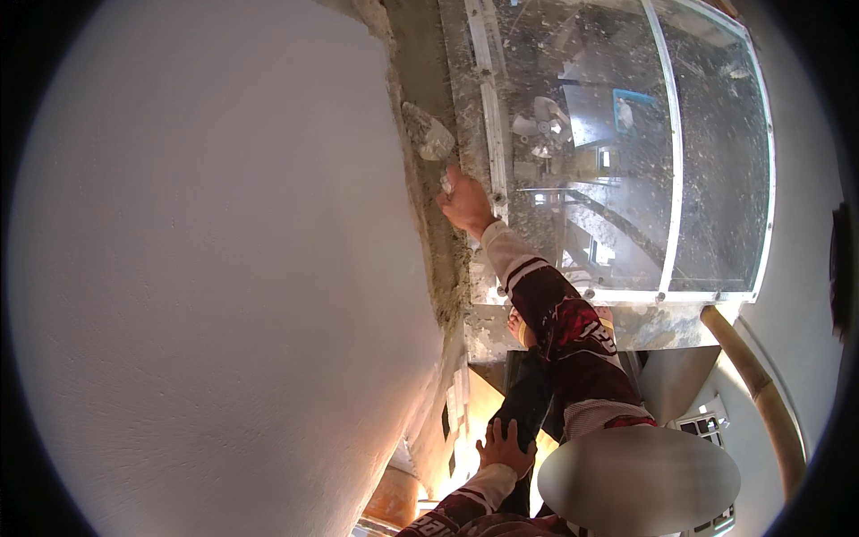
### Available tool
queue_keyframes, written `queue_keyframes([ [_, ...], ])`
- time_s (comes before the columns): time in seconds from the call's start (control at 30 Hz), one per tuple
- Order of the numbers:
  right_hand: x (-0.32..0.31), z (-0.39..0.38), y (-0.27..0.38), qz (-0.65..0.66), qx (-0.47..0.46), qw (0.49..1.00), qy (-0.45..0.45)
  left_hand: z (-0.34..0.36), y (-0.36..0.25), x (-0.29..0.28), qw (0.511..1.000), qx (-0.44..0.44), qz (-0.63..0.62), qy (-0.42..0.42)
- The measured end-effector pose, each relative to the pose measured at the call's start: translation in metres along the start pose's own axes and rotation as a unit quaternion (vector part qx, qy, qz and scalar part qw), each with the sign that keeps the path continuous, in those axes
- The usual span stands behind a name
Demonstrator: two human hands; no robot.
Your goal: The person applies cement to a wall using a trowel and a bucket. They repeatedly scoop cement from the bucket and spread it along the wall surface, smoothing it with the trowel.
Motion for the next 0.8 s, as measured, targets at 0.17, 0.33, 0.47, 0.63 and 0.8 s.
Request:
queue_keyframes([
  [0.17, -0.007, -0.002, -0.001, 0.009, -0.014, 0.999, -0.049, 0.0, -0.001, -0.004, 1.0, 0.002, 0.0, 0.004],
  [0.33, -0.023, 0.027, 0.011, 0.016, 0.018, 1.0, -0.004, 0.0, -0.001, 0.0, 1.0, 0.002, -0.02, -0.003],
  [0.47, -0.003, 0.007, 0.005, 0.041, 0.041, 0.998, -0.007, -0.002, -0.006, 0.003, 1.0, 0.006, -0.013, -0.002],
  [0.63, 0.024, -0.042, 0.008, 0.057, 0.065, 0.995, 0.04, -0.002, -0.007, 0.009, 1.0, 0.012, -0.016, -0.012],
  [0.8, 0.03, -0.063, -0.006, 0.07, 0.006, 0.997, -0.041, -0.004, -0.009, 0.01, 0.999, 0.02, -0.03, -0.006],
])
Point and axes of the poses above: each hand's wrist, its own z-axis towards the middle knuckle, its own x-axis out of the palm, y = z × x, the point moved 3 cm from there along z, towards the middle knuckle, and after that the axes turned 8 degrees about y, right-handed, at the moved point
